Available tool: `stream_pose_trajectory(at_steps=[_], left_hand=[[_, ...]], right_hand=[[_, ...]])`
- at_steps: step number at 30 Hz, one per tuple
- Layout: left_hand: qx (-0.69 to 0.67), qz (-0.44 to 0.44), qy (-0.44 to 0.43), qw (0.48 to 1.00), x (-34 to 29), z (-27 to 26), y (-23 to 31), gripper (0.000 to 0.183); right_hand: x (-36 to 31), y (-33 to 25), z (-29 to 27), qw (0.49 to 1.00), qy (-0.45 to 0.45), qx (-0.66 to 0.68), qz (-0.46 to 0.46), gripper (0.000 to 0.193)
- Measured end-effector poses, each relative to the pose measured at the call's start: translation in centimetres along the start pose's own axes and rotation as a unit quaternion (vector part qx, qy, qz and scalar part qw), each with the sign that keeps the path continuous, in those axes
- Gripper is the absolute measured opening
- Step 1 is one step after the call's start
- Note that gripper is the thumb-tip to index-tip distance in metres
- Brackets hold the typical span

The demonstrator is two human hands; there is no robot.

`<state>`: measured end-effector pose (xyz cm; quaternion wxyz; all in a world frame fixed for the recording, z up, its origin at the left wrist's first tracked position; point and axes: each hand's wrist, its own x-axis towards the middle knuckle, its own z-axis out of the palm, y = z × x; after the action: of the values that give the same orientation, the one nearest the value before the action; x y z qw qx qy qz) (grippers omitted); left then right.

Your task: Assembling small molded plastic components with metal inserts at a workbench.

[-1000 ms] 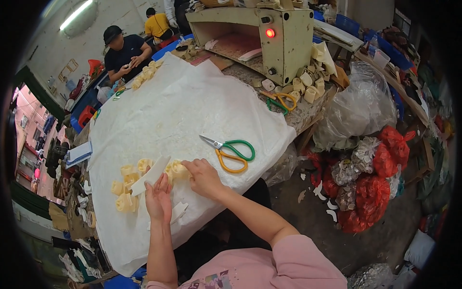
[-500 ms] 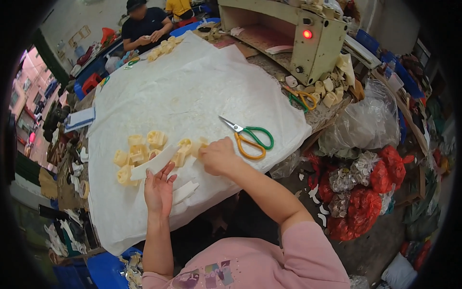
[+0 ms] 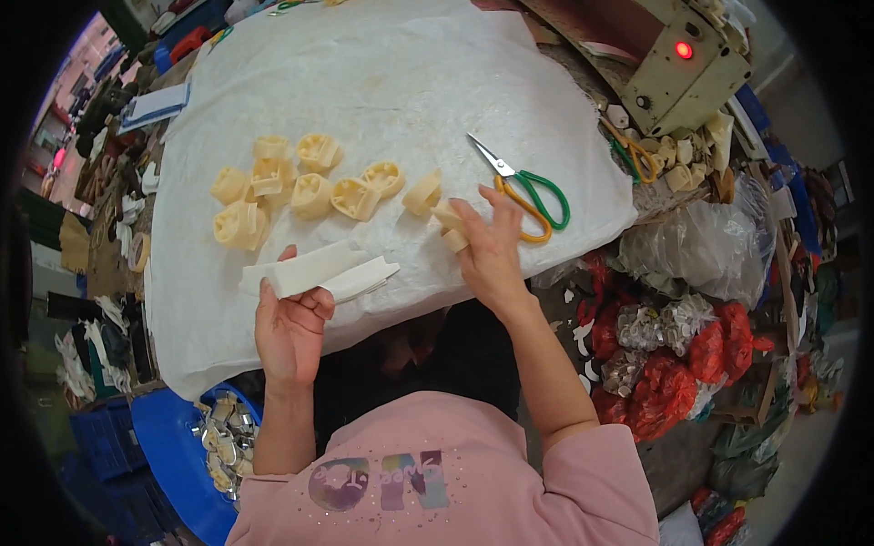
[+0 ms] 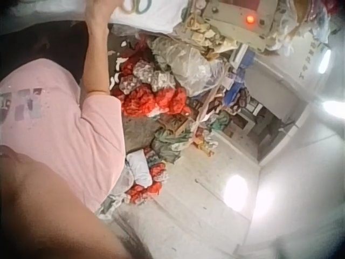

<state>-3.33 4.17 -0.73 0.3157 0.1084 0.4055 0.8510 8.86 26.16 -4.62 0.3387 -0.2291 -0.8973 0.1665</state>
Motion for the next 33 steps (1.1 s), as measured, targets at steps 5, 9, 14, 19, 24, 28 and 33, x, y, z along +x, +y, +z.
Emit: stream_pose_trajectory(at_steps=[5, 9, 14, 19, 24, 28, 33], left_hand=[[0.008, -0.020, -0.025, 0.999, -1.4, -1.0, -0.5, 0.043], [0.025, -0.008, 0.066, 0.997, -2.4, -0.5, -0.7, 0.044], [0.007, 0.016, 0.034, 0.999, -2.9, 0.2, -1.5, 0.045], [-0.070, 0.006, -0.012, 0.997, -4.0, 2.1, -0.3, 0.041], [-0.049, 0.008, -0.015, 0.999, -4.6, 1.6, 0.1, 0.041], [-0.043, 0.009, -0.026, 0.999, -4.9, 1.5, 0.3, 0.041], [-0.023, 0.005, -0.035, 0.999, -4.9, 1.6, 0.2, 0.041]], right_hand=[[-0.6, 0.2, -2.1, 0.989, -0.108, 0.092, 0.030, 0.046], [-0.7, -6.1, -4.2, 0.899, 0.029, 0.426, 0.100, 0.039], [-1.2, -10.3, -2.3, 0.853, -0.034, 0.509, -0.110, 0.045], [-1.8, -11.7, 0.8, 0.873, -0.001, 0.467, -0.140, 0.038], [-1.9, -11.4, 1.7, 0.869, 0.047, 0.437, -0.230, 0.035], [-1.9, -11.5, 1.9, 0.865, 0.044, 0.437, -0.244, 0.038], [-2.0, -11.5, 1.7, 0.872, 0.044, 0.428, -0.235, 0.039]])
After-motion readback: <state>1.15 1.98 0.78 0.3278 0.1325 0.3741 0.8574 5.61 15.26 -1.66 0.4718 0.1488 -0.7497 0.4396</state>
